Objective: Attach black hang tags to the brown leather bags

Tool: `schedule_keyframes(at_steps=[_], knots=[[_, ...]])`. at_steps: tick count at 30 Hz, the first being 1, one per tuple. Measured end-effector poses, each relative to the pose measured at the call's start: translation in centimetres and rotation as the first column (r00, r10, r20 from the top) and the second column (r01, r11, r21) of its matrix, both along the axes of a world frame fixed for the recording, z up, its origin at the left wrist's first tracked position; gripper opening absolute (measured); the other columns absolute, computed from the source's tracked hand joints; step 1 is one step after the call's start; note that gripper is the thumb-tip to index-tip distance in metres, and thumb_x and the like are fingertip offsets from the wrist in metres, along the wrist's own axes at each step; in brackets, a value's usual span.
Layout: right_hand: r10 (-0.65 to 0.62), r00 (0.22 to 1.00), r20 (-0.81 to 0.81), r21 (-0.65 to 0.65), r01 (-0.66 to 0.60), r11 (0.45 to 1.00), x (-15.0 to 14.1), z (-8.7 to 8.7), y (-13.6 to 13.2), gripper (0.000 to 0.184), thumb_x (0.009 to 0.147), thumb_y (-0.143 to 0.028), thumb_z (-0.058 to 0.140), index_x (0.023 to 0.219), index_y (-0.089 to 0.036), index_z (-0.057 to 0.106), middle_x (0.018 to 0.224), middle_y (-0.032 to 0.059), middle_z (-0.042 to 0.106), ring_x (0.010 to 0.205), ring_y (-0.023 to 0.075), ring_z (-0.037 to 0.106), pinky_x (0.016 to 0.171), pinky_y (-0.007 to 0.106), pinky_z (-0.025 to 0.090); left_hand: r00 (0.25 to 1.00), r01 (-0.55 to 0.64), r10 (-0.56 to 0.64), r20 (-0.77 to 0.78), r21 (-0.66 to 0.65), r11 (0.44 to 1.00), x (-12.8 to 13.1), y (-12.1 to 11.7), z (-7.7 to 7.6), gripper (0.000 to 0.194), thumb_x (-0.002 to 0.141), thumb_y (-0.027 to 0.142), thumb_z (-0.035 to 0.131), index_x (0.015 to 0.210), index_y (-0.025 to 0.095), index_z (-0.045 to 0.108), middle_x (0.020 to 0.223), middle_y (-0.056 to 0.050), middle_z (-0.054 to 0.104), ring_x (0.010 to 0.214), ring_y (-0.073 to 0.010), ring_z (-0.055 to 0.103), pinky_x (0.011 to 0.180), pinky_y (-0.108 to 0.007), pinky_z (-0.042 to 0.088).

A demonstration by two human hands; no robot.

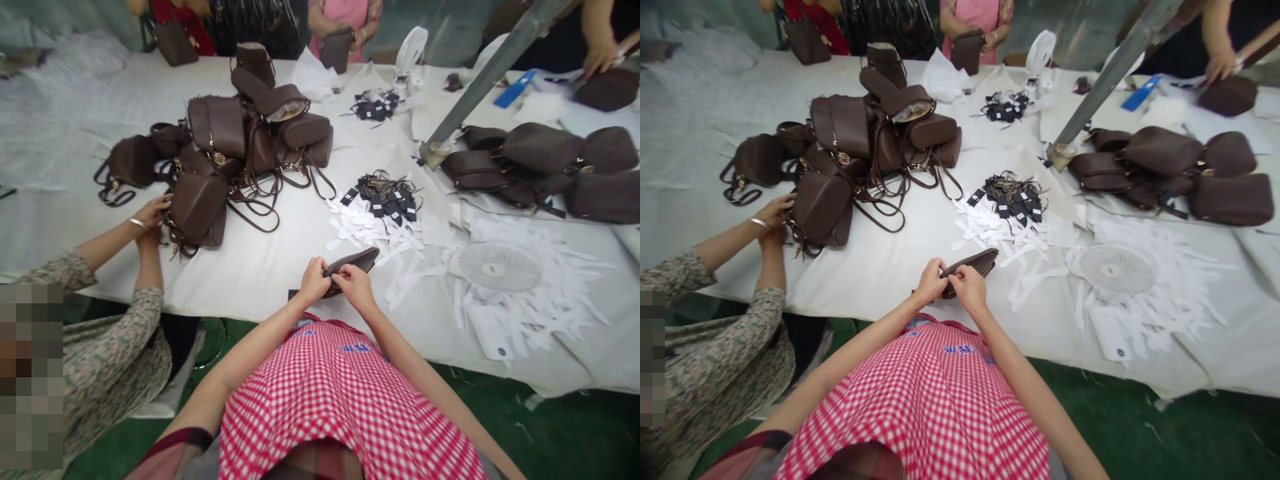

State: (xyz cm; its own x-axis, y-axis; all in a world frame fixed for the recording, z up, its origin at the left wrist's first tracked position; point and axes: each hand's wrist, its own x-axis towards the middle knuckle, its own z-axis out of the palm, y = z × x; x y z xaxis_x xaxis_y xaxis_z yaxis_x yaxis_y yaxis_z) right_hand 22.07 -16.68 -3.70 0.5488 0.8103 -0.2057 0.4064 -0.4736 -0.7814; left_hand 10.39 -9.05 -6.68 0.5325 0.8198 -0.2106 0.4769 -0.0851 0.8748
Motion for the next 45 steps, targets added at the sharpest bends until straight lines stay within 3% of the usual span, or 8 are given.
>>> schedule_keyframes(at_steps=[4,6,13,22,28,33,40,45], knots=[[-0.056,0.992,-0.115,-0.005,0.056,0.998,0.4,0.0,-0.5,0.019,0.067,-0.036,0.056,0.060,-0.022,0.047,0.052,-0.0040,0.048,0.052,0.0139,0.043,0.054,0.027,0.032,0.952,0.252,-0.158,0.263,-0.375,0.892,-1.9,0.8,0.0,0.034,0.064,0.014,0.064,0.096,0.018,0.053,0.090,0.000,0.052,0.078,-0.0123,0.050,0.067,-0.023,0.043],[-0.067,0.987,-0.146,0.000,0.068,0.998,0.6,0.0,-0.5,0.019,0.066,-0.036,0.057,0.061,-0.022,0.046,0.052,-0.0046,0.047,0.052,0.0137,0.042,0.053,0.026,0.031,0.900,0.350,-0.173,0.400,-0.426,0.834,-3.2,1.1,-0.4,0.042,0.065,0.016,0.066,0.105,0.018,0.053,0.099,-0.003,0.055,0.087,-0.0143,0.054,0.072,-0.025,0.046],[-0.056,0.996,-0.073,-0.006,0.055,0.998,0.6,0.0,-0.6,0.018,0.068,-0.035,0.057,0.061,-0.021,0.046,0.053,-0.0050,0.045,0.051,0.0127,0.039,0.053,0.026,0.029,0.863,0.386,-0.245,0.442,-0.262,0.885,-4.2,0.5,-2.6,0.036,0.074,0.017,0.061,0.110,0.018,0.054,0.092,-0.001,0.058,0.067,-0.0096,0.058,0.066,-0.024,0.047],[0.056,0.996,-0.066,-0.002,-0.056,0.998,1.7,-1.0,-1.0,0.016,0.070,-0.032,0.055,0.064,-0.021,0.045,0.058,-0.0036,0.046,0.056,0.0138,0.041,0.055,0.026,0.031,0.816,0.489,-0.343,0.465,-0.239,0.839,-3.5,1.5,-3.0,0.057,0.074,0.026,0.071,0.129,0.022,0.055,0.087,0.000,0.054,0.070,-0.0119,0.055,0.068,-0.026,0.048],[0.124,0.992,0.002,-0.010,-0.124,0.992,1.5,-0.3,-1.0,0.018,0.072,-0.032,0.055,0.066,-0.022,0.042,0.063,-0.0033,0.044,0.058,0.0140,0.042,0.057,0.027,0.033,0.873,0.416,-0.296,0.388,-0.276,0.866,-2.3,2.2,-2.3,0.056,0.064,0.018,0.075,0.118,0.026,0.063,0.104,-0.003,0.050,0.091,-0.0170,0.050,0.082,-0.032,0.047],[0.155,0.973,0.172,-0.010,-0.156,0.988,0.6,0.1,-1.0,0.021,0.065,-0.025,0.057,0.068,-0.023,0.036,0.070,-0.0024,0.043,0.060,0.0135,0.040,0.057,0.027,0.033,0.892,0.364,-0.211,0.400,-0.359,0.860,-2.2,1.2,-2.1,0.055,0.062,0.014,0.070,0.115,0.026,0.064,0.114,-0.003,0.047,0.085,-0.0133,0.048,0.087,-0.032,0.046],[0.155,0.932,0.328,-0.062,-0.143,0.988,0.0,-0.3,-0.8,0.020,0.063,-0.019,0.052,0.071,-0.023,0.033,0.071,-0.0007,0.041,0.065,0.0164,0.040,0.059,0.028,0.032,0.895,0.348,-0.169,0.412,-0.409,0.844,-1.9,0.5,-2.2,0.049,0.061,0.014,0.067,0.109,0.023,0.063,0.123,-0.005,0.042,0.076,-0.0090,0.048,0.070,-0.028,0.051],[0.178,0.945,0.273,-0.081,-0.162,0.983,0.2,-0.3,-0.7,0.020,0.063,-0.018,0.052,0.069,-0.023,0.034,0.069,-0.0010,0.042,0.064,0.0161,0.041,0.059,0.028,0.032,0.956,0.133,-0.008,0.294,-0.406,0.904,-0.2,-1.0,-1.7,0.043,0.056,0.005,0.058,0.097,0.018,0.060,0.117,-0.005,0.043,0.055,-0.0018,0.044,0.044,-0.019,0.044]])
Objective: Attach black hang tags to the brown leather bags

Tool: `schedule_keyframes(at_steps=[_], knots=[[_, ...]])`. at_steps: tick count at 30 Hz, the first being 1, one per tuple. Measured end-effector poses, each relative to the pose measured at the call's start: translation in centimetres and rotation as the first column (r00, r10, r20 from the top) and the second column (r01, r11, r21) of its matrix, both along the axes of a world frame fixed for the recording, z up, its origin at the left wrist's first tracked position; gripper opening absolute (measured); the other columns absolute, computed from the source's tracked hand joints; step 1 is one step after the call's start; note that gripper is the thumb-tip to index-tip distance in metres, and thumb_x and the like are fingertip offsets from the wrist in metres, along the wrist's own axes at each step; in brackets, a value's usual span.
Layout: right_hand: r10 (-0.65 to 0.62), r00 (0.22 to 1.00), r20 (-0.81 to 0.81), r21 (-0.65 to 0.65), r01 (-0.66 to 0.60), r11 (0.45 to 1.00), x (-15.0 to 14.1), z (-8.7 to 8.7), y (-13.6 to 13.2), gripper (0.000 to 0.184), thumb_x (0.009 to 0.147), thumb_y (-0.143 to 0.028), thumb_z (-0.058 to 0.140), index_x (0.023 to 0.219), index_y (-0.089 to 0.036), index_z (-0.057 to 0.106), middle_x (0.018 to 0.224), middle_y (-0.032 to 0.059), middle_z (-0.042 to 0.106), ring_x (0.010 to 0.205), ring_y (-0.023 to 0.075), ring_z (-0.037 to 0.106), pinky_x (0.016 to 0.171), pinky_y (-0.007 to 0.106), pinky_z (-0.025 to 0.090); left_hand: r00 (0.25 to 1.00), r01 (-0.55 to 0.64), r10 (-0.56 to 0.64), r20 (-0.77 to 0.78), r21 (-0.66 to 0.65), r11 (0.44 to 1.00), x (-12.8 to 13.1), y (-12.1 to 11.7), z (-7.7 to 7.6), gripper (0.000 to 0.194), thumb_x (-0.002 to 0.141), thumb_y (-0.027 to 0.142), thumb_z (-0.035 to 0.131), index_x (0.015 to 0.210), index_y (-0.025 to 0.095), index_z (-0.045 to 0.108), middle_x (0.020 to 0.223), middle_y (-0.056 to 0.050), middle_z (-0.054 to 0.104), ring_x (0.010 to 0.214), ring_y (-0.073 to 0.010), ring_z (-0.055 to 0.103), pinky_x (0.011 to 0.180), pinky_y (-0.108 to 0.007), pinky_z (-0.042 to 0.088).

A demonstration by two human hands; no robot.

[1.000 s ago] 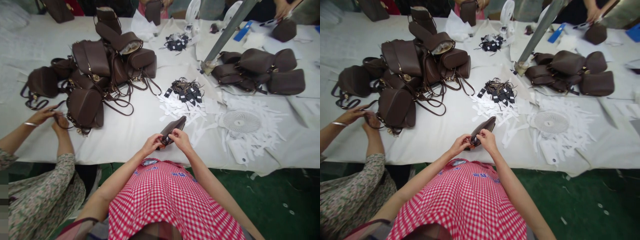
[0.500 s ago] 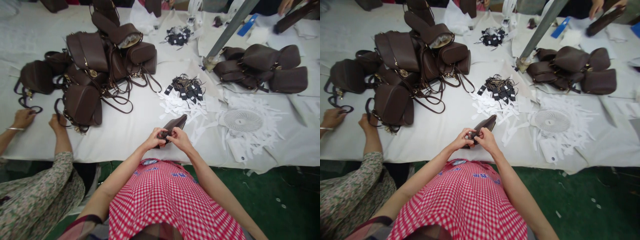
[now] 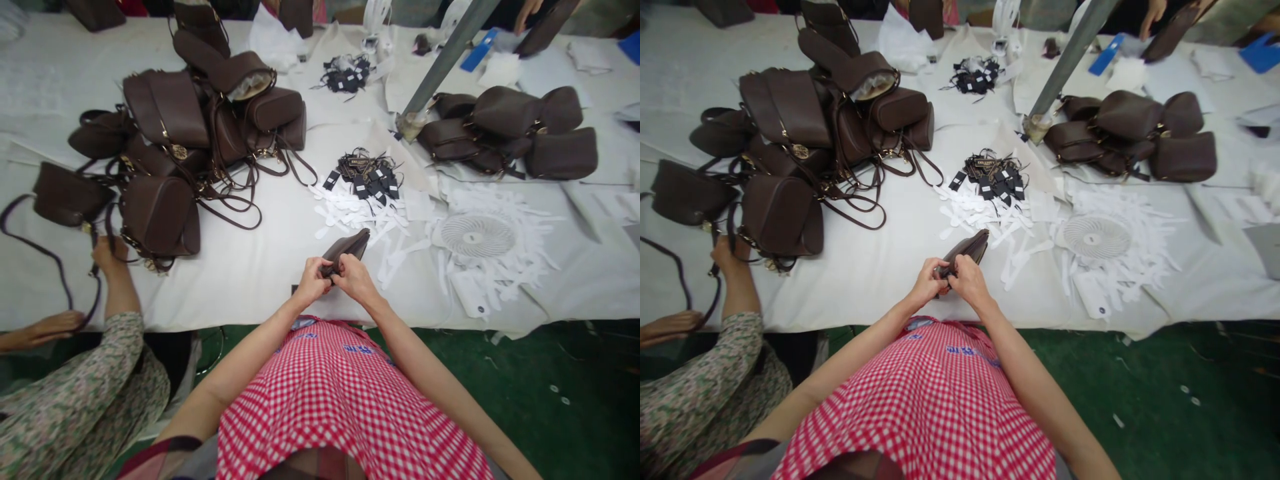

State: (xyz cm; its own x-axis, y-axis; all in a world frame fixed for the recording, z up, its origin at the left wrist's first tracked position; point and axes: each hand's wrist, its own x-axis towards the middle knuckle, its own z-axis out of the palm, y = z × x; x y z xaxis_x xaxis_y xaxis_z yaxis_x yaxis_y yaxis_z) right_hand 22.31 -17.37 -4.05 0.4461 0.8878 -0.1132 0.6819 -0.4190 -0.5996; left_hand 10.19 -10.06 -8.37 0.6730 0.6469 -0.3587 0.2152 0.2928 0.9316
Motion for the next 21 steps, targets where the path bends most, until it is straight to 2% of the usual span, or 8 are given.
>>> schedule_keyframes(at_steps=[3,8,11,13,17,19,21], knots=[[-0.011,1.000,-0.015,-0.001,0.011,1.000,0.2,0.0,-0.1,0.021,0.061,-0.018,0.053,0.068,-0.023,0.034,0.068,-0.0018,0.041,0.063,0.0157,0.040,0.059,0.027,0.032,0.996,-0.082,0.079,-0.037,-0.083,0.993,0.5,-0.6,0.2,0.042,0.054,0.004,0.057,0.094,0.018,0.057,0.113,-0.005,0.045,0.053,-0.0014,0.044,0.038,-0.018,0.041],[0.010,0.998,-0.054,-0.005,-0.010,1.000,0.4,0.4,0.1,0.023,0.061,-0.019,0.056,0.067,-0.023,0.034,0.066,-0.0032,0.040,0.060,0.0144,0.039,0.058,0.027,0.031,0.998,0.012,0.005,0.067,-0.246,0.969,-0.5,-0.1,0.4,0.049,0.058,0.008,0.062,0.105,0.018,0.055,0.084,0.003,0.048,0.051,-0.0038,0.049,0.046,-0.021,0.048],[0.021,0.996,-0.092,-0.015,-0.023,1.000,0.6,0.6,0.2,0.024,0.062,-0.019,0.058,0.066,-0.023,0.035,0.065,-0.0037,0.040,0.060,0.0140,0.040,0.058,0.027,0.031,0.996,0.021,0.002,0.084,-0.266,0.964,-0.8,0.1,0.4,0.047,0.061,0.010,0.061,0.107,0.018,0.054,0.082,0.003,0.046,0.049,-0.0036,0.049,0.045,-0.021,0.048],[0.021,0.992,-0.123,-0.014,-0.023,1.000,0.8,0.7,0.2,0.021,0.064,-0.019,0.058,0.067,-0.022,0.037,0.067,-0.0033,0.042,0.060,0.0137,0.041,0.059,0.027,0.032,0.997,0.006,0.009,0.071,-0.209,0.978,-0.6,-0.2,0.3,0.043,0.063,0.009,0.060,0.105,0.017,0.055,0.089,0.001,0.047,0.051,-0.0026,0.049,0.046,-0.021,0.049],[0.031,0.991,-0.128,0.000,-0.031,1.000,0.8,0.6,-0.2,0.017,0.073,-0.019,0.054,0.066,-0.022,0.039,0.067,-0.0019,0.044,0.061,0.0143,0.043,0.061,0.027,0.034,0.996,-0.088,0.088,-0.008,0.028,0.996,0.3,-1.1,0.1,0.035,0.065,0.005,0.055,0.098,0.016,0.057,0.108,-0.004,0.042,0.056,-0.0022,0.047,0.046,-0.023,0.052],[0.023,0.996,-0.086,0.010,-0.022,1.000,0.6,0.5,-0.4,0.016,0.076,-0.019,0.053,0.066,-0.022,0.040,0.067,-0.0008,0.045,0.063,0.0154,0.044,0.062,0.028,0.034,0.997,-0.068,0.073,-0.020,0.167,0.984,0.7,-1.3,0.0,0.034,0.068,0.004,0.054,0.100,0.016,0.057,0.111,-0.005,0.042,0.063,-0.0059,0.050,0.048,-0.023,0.053],[-0.025,1.000,-0.006,0.007,0.025,1.000,0.4,0.4,-0.7,0.015,0.078,-0.020,0.052,0.068,-0.022,0.043,0.070,0.0008,0.047,0.065,0.0164,0.045,0.061,0.029,0.033,1.000,0.009,-0.007,-0.007,0.321,0.947,0.9,-1.2,-0.1,0.033,0.073,0.006,0.055,0.104,0.018,0.058,0.109,-0.006,0.045,0.077,-0.0121,0.055,0.059,-0.027,0.056]])
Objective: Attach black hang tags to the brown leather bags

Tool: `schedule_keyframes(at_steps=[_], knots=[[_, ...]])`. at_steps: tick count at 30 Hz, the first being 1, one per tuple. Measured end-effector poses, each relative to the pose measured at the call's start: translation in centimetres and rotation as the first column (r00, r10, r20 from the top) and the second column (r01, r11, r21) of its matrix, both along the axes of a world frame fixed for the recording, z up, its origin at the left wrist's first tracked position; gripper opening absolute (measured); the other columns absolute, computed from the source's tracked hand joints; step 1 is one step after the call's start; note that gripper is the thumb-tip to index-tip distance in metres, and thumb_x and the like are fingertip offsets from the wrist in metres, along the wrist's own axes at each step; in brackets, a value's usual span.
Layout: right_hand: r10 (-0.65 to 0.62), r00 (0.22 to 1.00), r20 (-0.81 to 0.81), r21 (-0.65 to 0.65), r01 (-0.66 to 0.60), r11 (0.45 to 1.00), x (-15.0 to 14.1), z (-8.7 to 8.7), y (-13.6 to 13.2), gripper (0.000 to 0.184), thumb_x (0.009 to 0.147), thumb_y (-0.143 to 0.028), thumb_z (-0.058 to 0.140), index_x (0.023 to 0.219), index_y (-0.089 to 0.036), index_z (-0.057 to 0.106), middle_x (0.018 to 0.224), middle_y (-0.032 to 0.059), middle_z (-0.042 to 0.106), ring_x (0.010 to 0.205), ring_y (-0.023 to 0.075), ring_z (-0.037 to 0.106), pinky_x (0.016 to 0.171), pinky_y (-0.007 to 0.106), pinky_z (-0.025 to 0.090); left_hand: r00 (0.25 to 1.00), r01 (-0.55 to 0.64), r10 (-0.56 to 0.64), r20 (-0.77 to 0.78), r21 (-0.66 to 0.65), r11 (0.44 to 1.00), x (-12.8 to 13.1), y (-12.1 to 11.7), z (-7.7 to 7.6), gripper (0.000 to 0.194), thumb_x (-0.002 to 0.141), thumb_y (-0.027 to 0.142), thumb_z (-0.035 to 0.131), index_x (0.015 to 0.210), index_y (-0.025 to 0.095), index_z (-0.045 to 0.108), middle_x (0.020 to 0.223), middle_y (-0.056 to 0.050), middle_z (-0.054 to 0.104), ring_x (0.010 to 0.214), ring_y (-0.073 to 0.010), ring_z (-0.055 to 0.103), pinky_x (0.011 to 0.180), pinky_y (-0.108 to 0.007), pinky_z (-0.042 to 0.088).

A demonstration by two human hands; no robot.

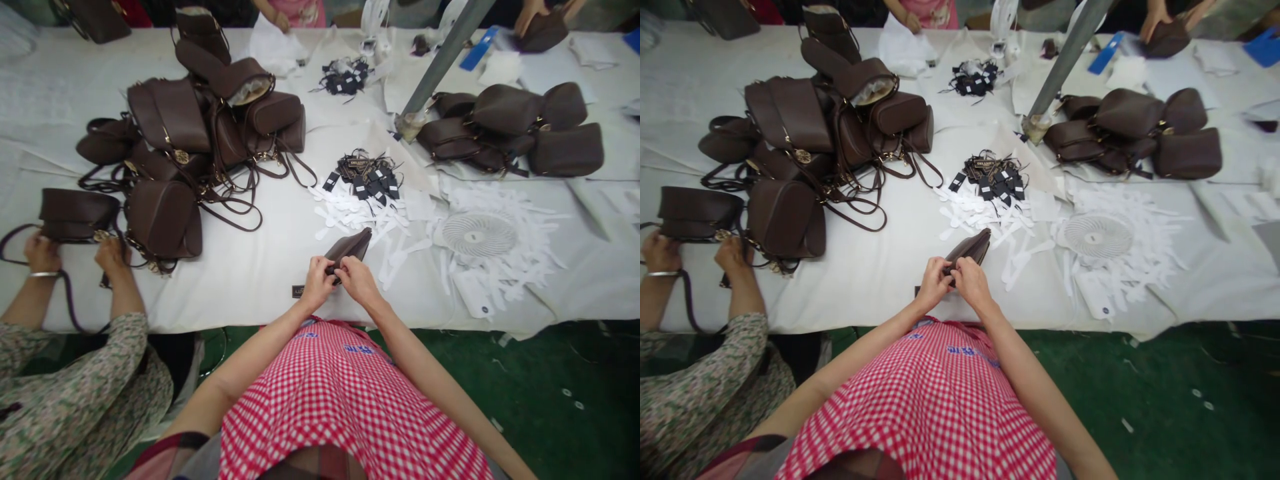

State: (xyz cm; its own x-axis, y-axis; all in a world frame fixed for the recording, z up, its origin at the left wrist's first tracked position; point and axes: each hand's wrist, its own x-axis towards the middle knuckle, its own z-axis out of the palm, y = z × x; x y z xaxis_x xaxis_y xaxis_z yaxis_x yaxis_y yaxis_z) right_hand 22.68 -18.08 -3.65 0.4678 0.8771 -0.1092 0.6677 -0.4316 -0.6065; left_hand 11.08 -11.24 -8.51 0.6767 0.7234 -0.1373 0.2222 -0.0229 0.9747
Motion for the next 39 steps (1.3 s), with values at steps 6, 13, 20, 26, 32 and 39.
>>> schedule_keyframes(at_steps=[6,13,20,26,32,39], knots=[[-0.152,0.978,0.140,-0.044,0.159,0.986,-0.2,0.8,-0.5,0.016,0.081,-0.025,0.054,0.067,-0.022,0.048,0.070,0.0020,0.052,0.061,0.0164,0.043,0.055,0.029,0.025,0.972,0.226,-0.235,-0.010,0.317,0.921,-0.5,1.7,-1.0,0.031,0.086,0.027,0.060,0.116,0.020,0.058,0.118,-0.010,0.047,0.110,-0.0228,0.053,0.098,-0.041,0.047],[-0.337,0.936,-0.105,-0.002,0.338,0.941,-0.9,1.5,-1.1,0.016,0.081,-0.034,0.049,0.071,-0.023,0.051,0.065,0.0002,0.059,0.062,0.0175,0.052,0.062,0.029,0.037,0.969,0.246,-0.226,-0.100,0.332,0.911,0.3,0.6,-1.7,0.039,0.084,0.034,0.063,0.120,0.022,0.056,0.124,-0.009,0.044,0.102,-0.0202,0.057,0.089,-0.037,0.052],[-0.398,0.828,-0.396,-0.024,0.424,0.906,-0.7,0.2,-2.4,0.020,0.078,-0.042,0.051,0.074,-0.022,0.052,0.064,0.0001,0.061,0.059,0.0178,0.055,0.059,0.028,0.041,0.952,0.284,-0.208,-0.223,0.403,0.870,1.3,0.2,-1.2,0.036,0.087,0.036,0.060,0.119,0.022,0.055,0.124,-0.009,0.047,0.102,-0.0201,0.058,0.082,-0.033,0.053],[-0.458,0.867,-0.196,-0.061,0.456,0.888,-1.4,0.1,-2.7,0.020,0.079,-0.042,0.052,0.074,-0.023,0.054,0.063,0.0008,0.064,0.060,0.0195,0.059,0.063,0.031,0.043,0.925,0.378,-0.299,-0.233,0.491,0.785,1.5,0.8,-1.7,0.031,0.088,0.036,0.058,0.114,0.020,0.056,0.123,-0.010,0.052,0.108,-0.0218,0.057,0.085,-0.033,0.053],[-0.514,0.787,-0.342,0.016,0.551,0.834,-1.9,-0.5,-2.8,0.022,0.078,-0.042,0.060,0.085,-0.023,0.054,0.071,0.0011,0.067,0.063,0.0188,0.064,0.061,0.030,0.050,0.934,0.353,-0.318,-0.164,0.572,0.741,1.7,0.5,-1.8,0.032,0.090,0.028,0.052,0.120,0.019,0.054,0.122,-0.012,0.053,0.113,-0.0237,0.054,0.091,-0.036,0.051],[-0.459,0.824,-0.332,0.083,0.511,0.856,0.8,-0.6,-4.6,0.027,0.081,-0.044,0.057,0.090,-0.019,0.062,0.082,0.0060,0.066,0.068,0.0191,0.064,0.063,0.033,0.055,0.943,0.330,-0.287,-0.166,0.547,0.769,2.0,0.8,-0.4,0.031,0.090,0.031,0.053,0.119,0.020,0.057,0.118,-0.011,0.053,0.106,-0.0226,0.056,0.088,-0.035,0.052]])
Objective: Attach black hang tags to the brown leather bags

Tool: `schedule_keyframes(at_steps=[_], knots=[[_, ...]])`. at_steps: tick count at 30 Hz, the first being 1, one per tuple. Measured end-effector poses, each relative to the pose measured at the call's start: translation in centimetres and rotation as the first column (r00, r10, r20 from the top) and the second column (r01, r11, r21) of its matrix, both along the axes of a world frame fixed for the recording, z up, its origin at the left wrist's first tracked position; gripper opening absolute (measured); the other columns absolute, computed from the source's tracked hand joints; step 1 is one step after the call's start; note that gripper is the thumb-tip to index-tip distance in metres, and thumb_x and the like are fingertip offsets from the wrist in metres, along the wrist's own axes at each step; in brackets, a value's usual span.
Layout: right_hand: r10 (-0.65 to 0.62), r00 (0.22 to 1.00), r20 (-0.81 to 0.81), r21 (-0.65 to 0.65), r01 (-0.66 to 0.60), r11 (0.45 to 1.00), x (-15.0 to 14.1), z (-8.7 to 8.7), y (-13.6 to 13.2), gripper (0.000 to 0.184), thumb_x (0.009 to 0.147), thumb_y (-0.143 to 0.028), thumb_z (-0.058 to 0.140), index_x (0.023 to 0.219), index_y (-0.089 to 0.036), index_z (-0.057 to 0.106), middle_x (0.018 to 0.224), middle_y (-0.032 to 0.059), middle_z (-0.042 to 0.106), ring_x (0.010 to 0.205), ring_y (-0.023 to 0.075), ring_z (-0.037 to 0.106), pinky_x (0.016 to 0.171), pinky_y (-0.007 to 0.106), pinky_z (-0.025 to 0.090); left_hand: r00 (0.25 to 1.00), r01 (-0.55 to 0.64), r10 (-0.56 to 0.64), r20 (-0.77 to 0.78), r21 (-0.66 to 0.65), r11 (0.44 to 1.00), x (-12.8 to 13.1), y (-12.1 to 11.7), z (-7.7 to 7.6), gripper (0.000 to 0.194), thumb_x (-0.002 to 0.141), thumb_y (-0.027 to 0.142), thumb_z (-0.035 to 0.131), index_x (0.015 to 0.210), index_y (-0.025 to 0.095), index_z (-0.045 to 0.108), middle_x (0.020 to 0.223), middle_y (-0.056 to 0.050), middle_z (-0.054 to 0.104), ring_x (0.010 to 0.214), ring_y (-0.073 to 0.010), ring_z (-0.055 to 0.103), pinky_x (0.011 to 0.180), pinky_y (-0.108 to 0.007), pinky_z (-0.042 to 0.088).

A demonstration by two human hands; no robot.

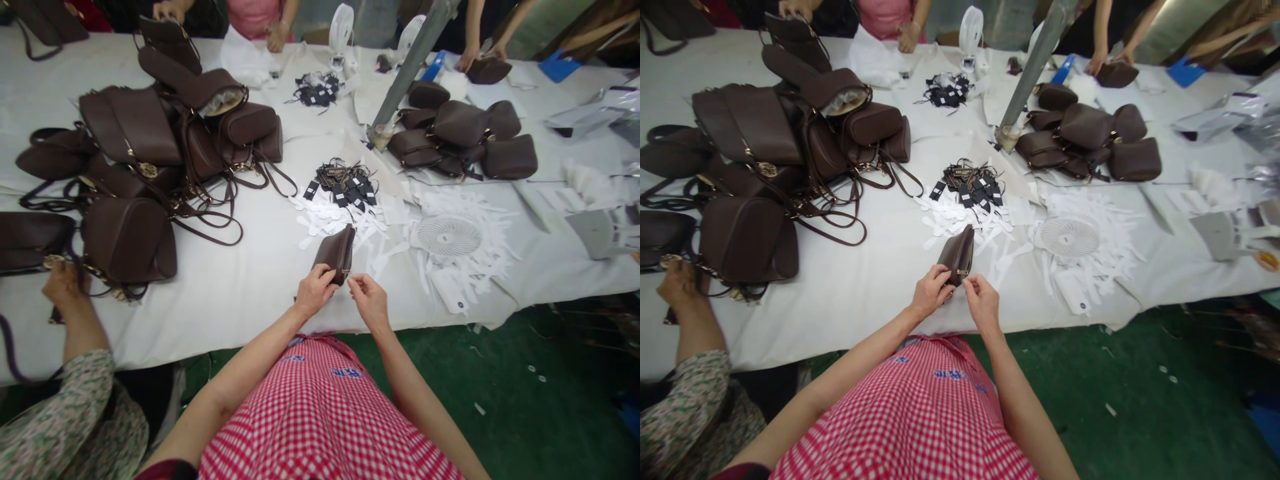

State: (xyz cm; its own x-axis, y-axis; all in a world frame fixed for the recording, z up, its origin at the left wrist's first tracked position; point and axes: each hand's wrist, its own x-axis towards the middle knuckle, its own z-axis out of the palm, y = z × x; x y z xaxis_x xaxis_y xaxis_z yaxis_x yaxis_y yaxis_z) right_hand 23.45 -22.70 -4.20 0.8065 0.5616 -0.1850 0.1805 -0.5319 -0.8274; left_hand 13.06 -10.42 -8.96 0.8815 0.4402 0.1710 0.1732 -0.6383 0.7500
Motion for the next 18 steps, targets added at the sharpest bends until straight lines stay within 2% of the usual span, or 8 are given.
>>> schedule_keyframes(at_steps=[2,4,5,8,11,15,16,18], knots=[[0.017,0.995,0.102,0.018,-0.019,1.000,0.6,-0.2,-0.3,0.036,0.081,-0.042,0.058,0.106,-0.017,0.061,0.102,0.0120,0.063,0.074,0.0198,0.064,0.061,0.033,0.056,1.000,-0.006,0.006,-0.014,-0.005,1.000,0.1,0.0,0.1,0.031,0.090,0.031,0.053,0.118,0.020,0.057,0.119,-0.011,0.053,0.106,-0.0227,0.056,0.087,-0.035,0.052],[0.126,0.981,0.146,0.052,-0.135,0.990,1.1,-0.6,-0.3,0.045,0.082,-0.037,0.056,0.123,-0.018,0.055,0.117,0.0152,0.057,0.083,0.0206,0.065,0.064,0.034,0.057,1.000,-0.001,0.000,-0.017,-0.010,1.000,0.1,0.1,0.2,0.031,0.089,0.031,0.055,0.119,0.021,0.056,0.118,-0.010,0.052,0.105,-0.0221,0.057,0.088,-0.035,0.052],[0.197,0.968,0.157,0.054,-0.207,0.977,1.4,-0.8,-0.2,0.045,0.084,-0.034,0.054,0.127,-0.019,0.053,0.118,0.0147,0.056,0.086,0.0210,0.065,0.068,0.035,0.058,1.000,-0.004,0.004,-0.013,-0.016,1.000,0.1,0.1,0.1,0.032,0.089,0.031,0.056,0.119,0.021,0.056,0.118,-0.010,0.052,0.105,-0.0218,0.057,0.088,-0.035,0.052],[0.348,0.919,0.184,0.010,-0.355,0.935,2.7,-1.3,0.2,0.036,0.087,-0.028,0.051,0.121,-0.021,0.057,0.102,0.0092,0.064,0.083,0.0205,0.064,0.076,0.039,0.057,1.000,-0.016,0.017,0.016,-0.048,0.999,0.2,0.3,0.0,0.032,0.088,0.030,0.058,0.119,0.022,0.055,0.118,-0.009,0.051,0.105,-0.0210,0.056,0.090,-0.035,0.051],[0.456,0.858,0.239,-0.050,-0.458,0.888,4.3,-0.7,1.0,0.026,0.086,-0.024,0.054,0.110,-0.019,0.060,0.088,0.0058,0.063,0.077,0.0192,0.061,0.078,0.038,0.055,0.998,0.001,0.005,0.070,-0.094,0.996,0.4,0.3,-0.2,0.031,0.087,0.029,0.059,0.117,0.021,0.055,0.116,-0.009,0.051,0.104,-0.0207,0.056,0.089,-0.035,0.052],[0.637,0.705,0.313,-0.243,-0.589,0.771,6.0,1.1,2.4,0.012,0.081,-0.019,0.060,0.093,-0.019,0.059,0.096,0.0075,0.058,0.082,0.0189,0.059,0.075,0.033,0.052,0.991,0.002,0.018,0.130,-0.153,0.988,0.5,0.2,-0.5,0.031,0.086,0.028,0.061,0.116,0.019,0.055,0.115,-0.009,0.050,0.103,-0.0199,0.057,0.088,-0.034,0.053],[0.647,0.705,0.289,-0.279,-0.585,0.762,6.2,1.4,2.8,0.012,0.080,-0.019,0.062,0.091,-0.019,0.058,0.096,0.0070,0.057,0.079,0.0180,0.058,0.073,0.032,0.051,0.991,-0.001,0.023,0.134,-0.162,0.987,0.5,0.2,-0.5,0.031,0.086,0.028,0.061,0.115,0.019,0.055,0.115,-0.010,0.050,0.102,-0.0197,0.057,0.088,-0.034,0.054],[0.627,0.762,0.163,-0.298,-0.568,0.767,6.2,1.5,3.3,0.016,0.079,-0.018,0.062,0.092,-0.020,0.054,0.086,0.0030,0.059,0.070,0.0155,0.058,0.065,0.028,0.051,0.990,-0.010,0.034,0.136,-0.172,0.985,0.5,0.2,-0.5,0.030,0.086,0.027,0.061,0.114,0.018,0.055,0.114,-0.010,0.050,0.100,-0.0197,0.058,0.086,-0.035,0.054]])
